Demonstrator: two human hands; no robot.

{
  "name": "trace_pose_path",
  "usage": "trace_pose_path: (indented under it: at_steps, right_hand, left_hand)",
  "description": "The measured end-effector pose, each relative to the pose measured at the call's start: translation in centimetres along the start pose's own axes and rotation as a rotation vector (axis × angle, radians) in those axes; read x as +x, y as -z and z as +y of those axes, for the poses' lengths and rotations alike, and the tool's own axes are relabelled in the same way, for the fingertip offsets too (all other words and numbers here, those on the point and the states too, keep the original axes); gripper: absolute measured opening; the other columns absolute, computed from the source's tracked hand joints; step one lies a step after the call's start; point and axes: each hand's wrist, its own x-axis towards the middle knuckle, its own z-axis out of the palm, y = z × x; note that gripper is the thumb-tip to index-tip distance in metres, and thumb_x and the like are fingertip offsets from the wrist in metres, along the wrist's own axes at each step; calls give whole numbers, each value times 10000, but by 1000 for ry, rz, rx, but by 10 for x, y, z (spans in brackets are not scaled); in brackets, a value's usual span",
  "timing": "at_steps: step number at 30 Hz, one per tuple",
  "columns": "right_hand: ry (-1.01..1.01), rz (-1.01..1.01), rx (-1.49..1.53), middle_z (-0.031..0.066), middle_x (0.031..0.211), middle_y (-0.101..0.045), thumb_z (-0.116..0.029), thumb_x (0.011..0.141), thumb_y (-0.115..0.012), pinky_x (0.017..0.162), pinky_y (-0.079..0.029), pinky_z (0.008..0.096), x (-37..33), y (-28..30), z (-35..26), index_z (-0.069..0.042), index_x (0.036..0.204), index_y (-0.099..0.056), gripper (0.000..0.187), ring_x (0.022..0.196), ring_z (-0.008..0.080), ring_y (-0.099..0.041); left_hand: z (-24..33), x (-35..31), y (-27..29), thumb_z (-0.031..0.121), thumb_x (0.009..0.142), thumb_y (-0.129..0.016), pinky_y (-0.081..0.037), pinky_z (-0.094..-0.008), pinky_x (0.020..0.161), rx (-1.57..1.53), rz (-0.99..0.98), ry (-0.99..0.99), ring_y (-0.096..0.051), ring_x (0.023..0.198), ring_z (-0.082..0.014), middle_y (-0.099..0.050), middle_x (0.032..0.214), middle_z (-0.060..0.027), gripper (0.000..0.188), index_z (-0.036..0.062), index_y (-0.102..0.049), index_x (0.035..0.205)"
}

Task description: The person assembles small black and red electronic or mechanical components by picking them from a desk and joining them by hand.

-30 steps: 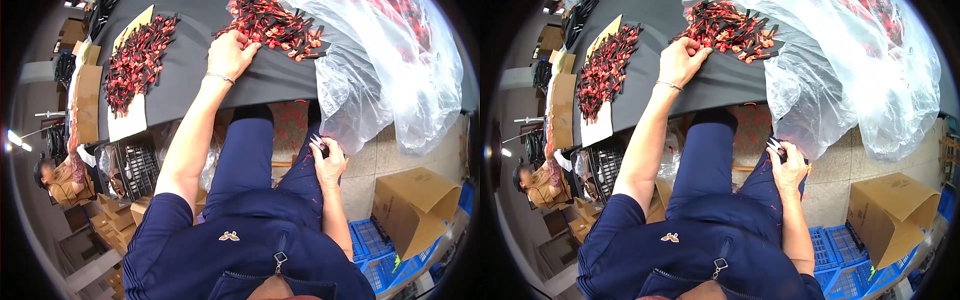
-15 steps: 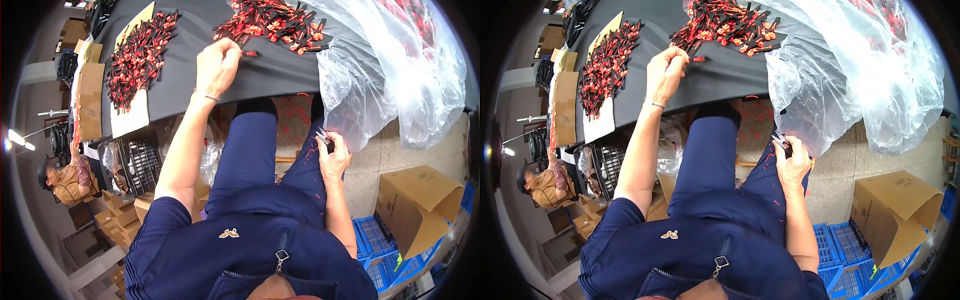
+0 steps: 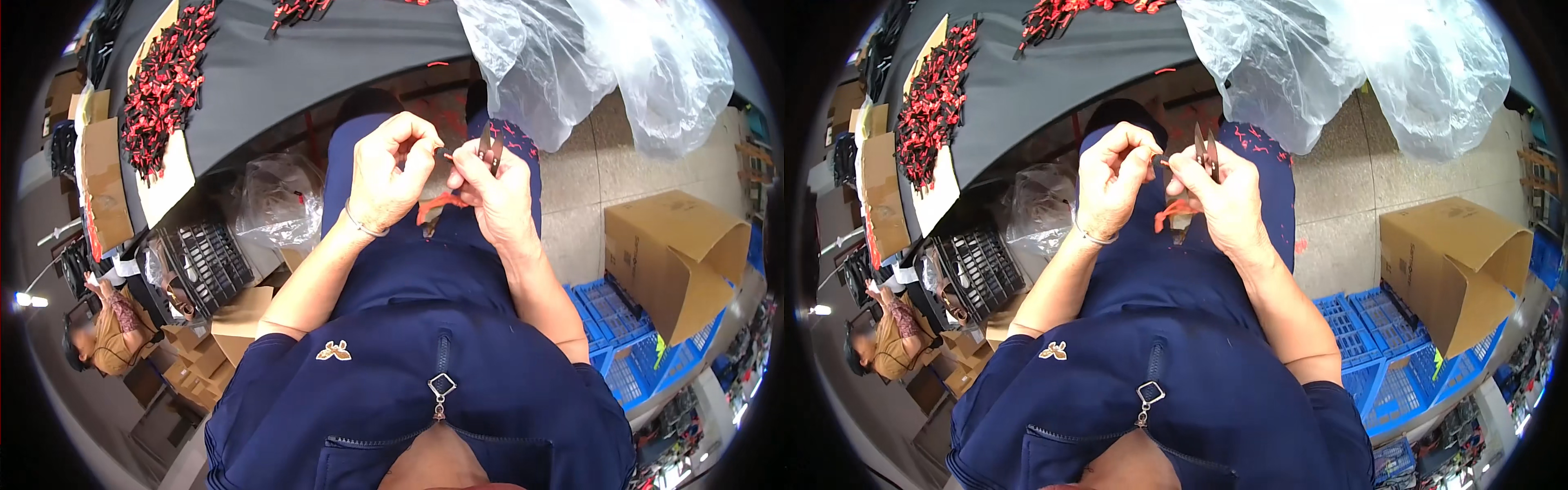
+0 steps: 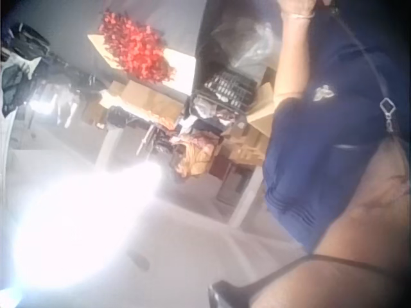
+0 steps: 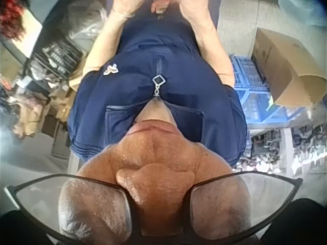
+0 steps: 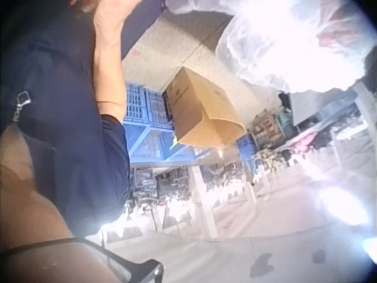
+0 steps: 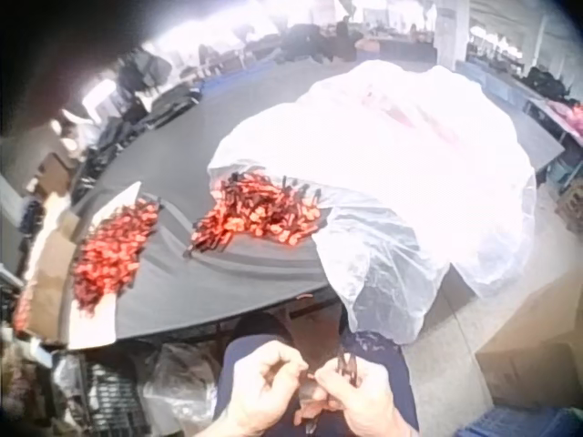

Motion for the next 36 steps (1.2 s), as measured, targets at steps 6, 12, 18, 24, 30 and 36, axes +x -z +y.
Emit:
trace_pose_path:
  at_steps: [6,12,18,24,30,36]
  right_hand:
    - [190,18,-347,8,716,-625,-78,880,-669,582,-442,192,-7,4,-4,-9,881,-628,80,651,33,-562]
    - [211,-36,-534,-15,694,-599,-77,851,-697,566,-415,198,-8,8,-10,-13,852,-619,101,638,22,-506]
    - [180,-45,-646,-20,677,-593,-87,829,-715,551,-409,208,-5,11,-9,-16,840,-625,115,629,27,-495]
    - [89,31,-506,9,701,-609,-99,836,-721,565,-423,203,-1,9,-6,-7,861,-633,130,637,40,-527]
    - [331,241,-490,73,944,-645,-76,845,-709,750,-496,239,-10,16,-9,16,1089,-581,290,843,95,-606]
    - [717,275,-1126,54,758,-659,-102,724,-788,586,-476,301,-22,18,-5,-43,910,-645,242,657,205,-597]
  left_hand:
    - [8,-17,5,51,868,-616,-496,-237,729,-89,-102,21,-607,784,-90,-630,892,-34,177,-2,-655,1032]
    - [12,-17,10,114,770,-734,-495,-235,653,60,-145,16,-589,695,-90,-651,832,-35,148,23,-699,881]
    - [8,-16,14,131,813,-713,-489,-224,663,-46,-234,244,-579,712,-71,-664,848,-19,149,24,-694,914]
    - [0,-14,12,156,867,-693,-490,-215,733,-273,-257,392,-609,769,-76,-678,841,-39,157,21,-679,944]
    - [-8,-22,-1,168,893,-656,-482,-195,658,-606,-98,532,-579,682,-56,-666,805,-35,190,16,-663,1008]
    - [0,-23,-12,147,894,-646,-483,-196,660,-589,-71,522,-582,686,-62,-666,809,-36,196,-4,-658,1019]
